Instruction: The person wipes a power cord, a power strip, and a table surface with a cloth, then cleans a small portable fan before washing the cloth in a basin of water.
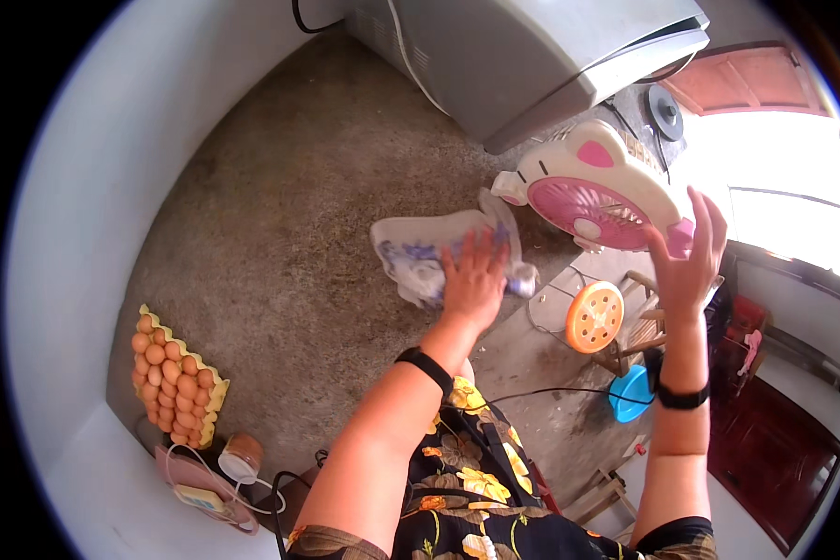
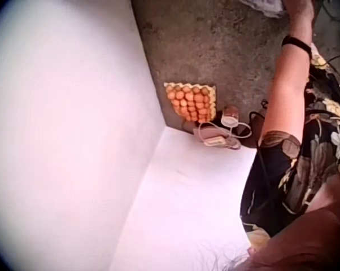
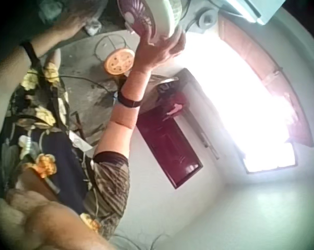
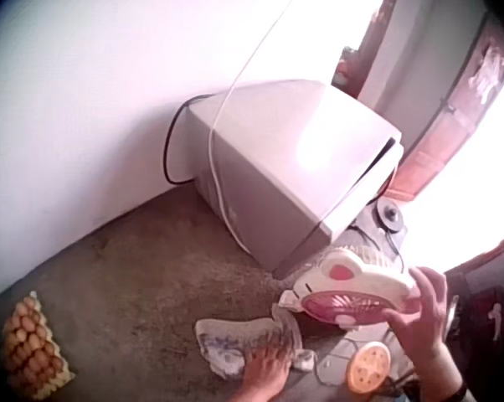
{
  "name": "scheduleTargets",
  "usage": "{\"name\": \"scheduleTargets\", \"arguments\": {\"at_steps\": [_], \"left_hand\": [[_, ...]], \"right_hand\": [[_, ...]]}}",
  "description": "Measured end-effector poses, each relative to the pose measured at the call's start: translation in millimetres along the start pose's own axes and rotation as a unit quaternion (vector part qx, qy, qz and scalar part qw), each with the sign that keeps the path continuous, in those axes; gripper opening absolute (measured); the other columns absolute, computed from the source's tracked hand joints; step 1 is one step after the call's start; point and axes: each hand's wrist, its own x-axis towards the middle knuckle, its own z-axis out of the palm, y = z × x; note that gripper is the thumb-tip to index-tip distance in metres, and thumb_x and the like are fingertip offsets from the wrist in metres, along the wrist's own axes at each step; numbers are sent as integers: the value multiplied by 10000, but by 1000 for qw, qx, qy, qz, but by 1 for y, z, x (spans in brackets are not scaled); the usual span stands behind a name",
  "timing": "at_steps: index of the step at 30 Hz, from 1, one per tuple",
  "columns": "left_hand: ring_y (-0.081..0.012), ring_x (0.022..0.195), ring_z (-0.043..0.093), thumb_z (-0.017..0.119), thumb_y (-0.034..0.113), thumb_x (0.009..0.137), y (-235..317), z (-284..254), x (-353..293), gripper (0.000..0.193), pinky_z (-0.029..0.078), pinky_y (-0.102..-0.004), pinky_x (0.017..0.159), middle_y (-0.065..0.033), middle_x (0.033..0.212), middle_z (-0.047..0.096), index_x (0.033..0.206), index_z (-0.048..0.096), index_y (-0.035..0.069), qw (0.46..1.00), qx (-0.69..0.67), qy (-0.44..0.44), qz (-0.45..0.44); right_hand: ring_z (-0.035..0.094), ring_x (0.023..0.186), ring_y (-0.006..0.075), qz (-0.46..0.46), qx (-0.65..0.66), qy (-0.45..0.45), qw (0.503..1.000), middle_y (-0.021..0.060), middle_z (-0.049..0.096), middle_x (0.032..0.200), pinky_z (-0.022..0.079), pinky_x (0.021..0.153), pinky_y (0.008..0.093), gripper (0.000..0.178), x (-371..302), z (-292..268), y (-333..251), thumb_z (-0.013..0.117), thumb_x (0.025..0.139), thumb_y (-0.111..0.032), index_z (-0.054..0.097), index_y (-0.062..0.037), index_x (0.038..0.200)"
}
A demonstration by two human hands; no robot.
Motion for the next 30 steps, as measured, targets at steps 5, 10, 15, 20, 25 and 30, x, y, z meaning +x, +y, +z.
{"name": "scheduleTargets", "arguments": {"at_steps": [5,10,15,20,25,30], "left_hand": [[-327,1250,209,515,274,781,-6,-6,-19,546,158,-551,982,-113,1348,261,1281,330,156,999,-30,10,29],[-360,1205,270,589,256,707,-48,-29,-27,572,199,-528,976,-129,1302,327,1219,392,98,997,22,65,-33],[-349,1203,282,575,241,699,-32,-14,-4,547,194,-526,981,-119,1297,338,1204,419,101,995,50,84,-19],[-279,1125,370,504,232,737,14,30,3,353,291,-478,937,-63,1202,433,1069,529,115,985,10,126,119],[-238,830,536,546,242,744,0,12,-37,203,458,-358,668,-68,906,540,892,545,103,983,-143,-59,97],[-291,837,531,620,246,696,-55,-109,-60,307,451,-386,695,-127,906,530,949,535,93,993,-114,-15,-13]], "right_hand": [[486,969,307,90,232,-229,941,142,506,1064,397,828,409,368,-101,60,-63,494,703,15,526,-77,1058],[321,1167,325,83,115,-328,934,137,329,1290,256,963,446,531,-144,135,-90,590,709,-220,429,-129,1207],[332,1155,310,68,52,-290,953,84,356,1287,249,959,449,513,-154,141,-82,590,717,-251,449,-152,1200],[456,977,324,266,53,-206,940,132,456,1097,414,797,381,331,-216,131,-48,542,750,-90,518,-93,1080],[510,843,350,215,138,-233,938,170,502,931,439,722,397,275,-230,92,-66,505,760,-38,515,-35,1035],[494,930,327,107,223,-259,934,151,508,1009,415,800,382,360,-135,96,-133,565,704,-53,532,-56,1062]]}}
